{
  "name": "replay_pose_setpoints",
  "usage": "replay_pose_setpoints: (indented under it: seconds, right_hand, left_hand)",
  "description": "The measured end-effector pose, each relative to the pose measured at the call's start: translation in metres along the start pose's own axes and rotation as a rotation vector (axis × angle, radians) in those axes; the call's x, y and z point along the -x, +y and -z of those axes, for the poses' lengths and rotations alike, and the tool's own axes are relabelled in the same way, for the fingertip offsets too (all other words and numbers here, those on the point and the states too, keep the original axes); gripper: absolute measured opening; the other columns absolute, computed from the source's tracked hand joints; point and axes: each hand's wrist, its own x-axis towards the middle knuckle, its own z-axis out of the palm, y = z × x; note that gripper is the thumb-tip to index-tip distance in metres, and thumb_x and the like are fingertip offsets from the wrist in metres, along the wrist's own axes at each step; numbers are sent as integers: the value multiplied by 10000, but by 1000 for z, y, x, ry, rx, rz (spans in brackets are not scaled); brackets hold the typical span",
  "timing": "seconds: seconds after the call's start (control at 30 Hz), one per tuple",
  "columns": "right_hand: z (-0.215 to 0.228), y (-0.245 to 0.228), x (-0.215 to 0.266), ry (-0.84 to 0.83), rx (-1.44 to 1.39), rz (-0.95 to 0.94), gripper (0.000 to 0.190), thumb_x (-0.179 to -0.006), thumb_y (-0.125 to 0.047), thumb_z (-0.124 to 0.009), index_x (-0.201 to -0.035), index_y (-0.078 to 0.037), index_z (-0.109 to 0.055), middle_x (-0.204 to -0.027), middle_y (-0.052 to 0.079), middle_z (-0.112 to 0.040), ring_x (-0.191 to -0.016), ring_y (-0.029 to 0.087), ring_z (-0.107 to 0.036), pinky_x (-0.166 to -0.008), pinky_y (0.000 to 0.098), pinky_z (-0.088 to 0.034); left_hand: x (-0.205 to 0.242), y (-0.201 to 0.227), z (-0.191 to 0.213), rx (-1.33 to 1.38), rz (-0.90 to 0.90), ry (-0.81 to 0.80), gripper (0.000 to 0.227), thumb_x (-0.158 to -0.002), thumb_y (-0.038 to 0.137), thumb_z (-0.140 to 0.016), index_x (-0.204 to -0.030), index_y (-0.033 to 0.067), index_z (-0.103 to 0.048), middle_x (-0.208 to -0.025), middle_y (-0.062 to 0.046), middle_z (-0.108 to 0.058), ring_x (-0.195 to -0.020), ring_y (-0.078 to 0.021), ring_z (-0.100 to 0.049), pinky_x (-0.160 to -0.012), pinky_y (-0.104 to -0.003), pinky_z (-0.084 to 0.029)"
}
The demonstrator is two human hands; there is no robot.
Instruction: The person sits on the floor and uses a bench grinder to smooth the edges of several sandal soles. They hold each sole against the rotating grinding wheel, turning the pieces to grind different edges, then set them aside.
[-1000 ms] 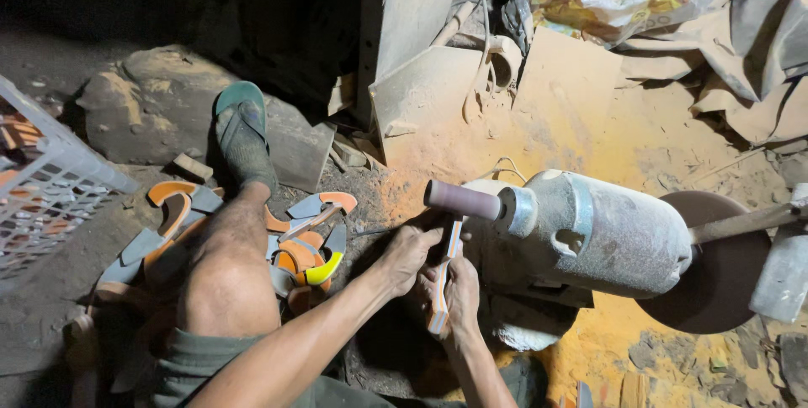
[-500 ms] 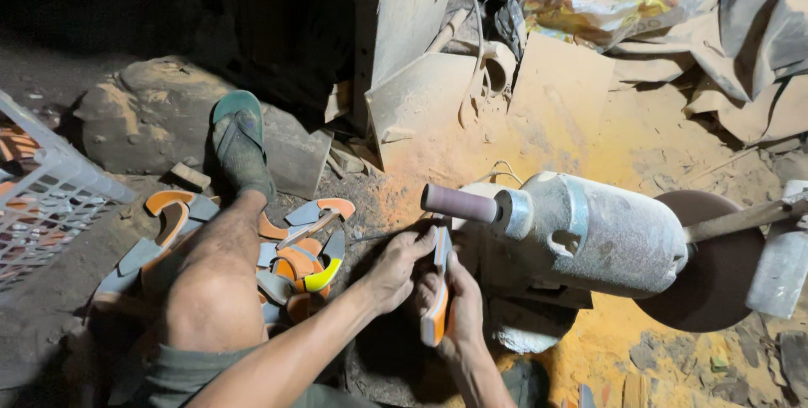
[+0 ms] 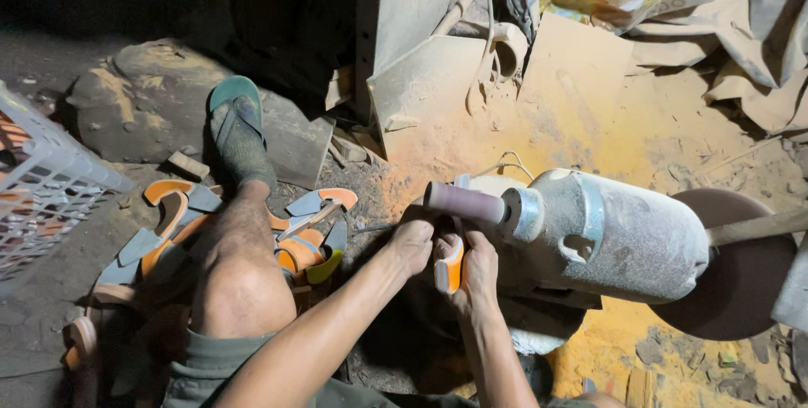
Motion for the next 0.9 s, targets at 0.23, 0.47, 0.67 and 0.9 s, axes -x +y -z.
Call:
replay_pose_setpoints:
  seconds: [0.23, 0.47, 0.67, 0.9]
  right_hand:
    - [5, 2, -8, -32, 9, 39, 216, -1020, -161, -503, -928, 17, -580, -724, 77, -565, -550, 170, -546, -515, 279, -497]
    - [18, 11, 29, -281, 35, 62, 341, -1030, -317, -558, -845, -31, -539, -636, 48, -515, -476, 135, -513, -434, 262, -425]
    - [19, 14, 56, -317, 106, 127, 362, -1034, -337, -575, -850, -38, -484, -637, 70, -537, -452, 152, -522, -407, 268, -421]
    - [15, 12, 83, -320, 266, 138, 331, -1017, -361, -545, -985, -32, -553, -636, 64, -544, -428, 140, -521, -384, 268, -444]
  left_hand:
    - [-1, 1, -2, 88, -1, -31, 212, -1049, 237, -528, -903, 93, -581, -731, -9, -547, -521, -102, -491, -417, -223, -367]
    - [43, -1, 3, -47, 76, 10, 208, -1008, 192, -562, -939, 20, -657, -762, -78, -639, -562, -160, -626, -490, -289, -506]
    - [86, 16, -19, -59, -13, -268, 341, -1093, 307, -598, -1109, -24, -677, -932, -82, -704, -702, -128, -656, -634, -262, -547]
    - [117, 35, -36, -238, -88, -286, 340, -968, 275, -637, -1237, 68, -633, -1169, -29, -701, -1066, -89, -670, -941, -295, -537]
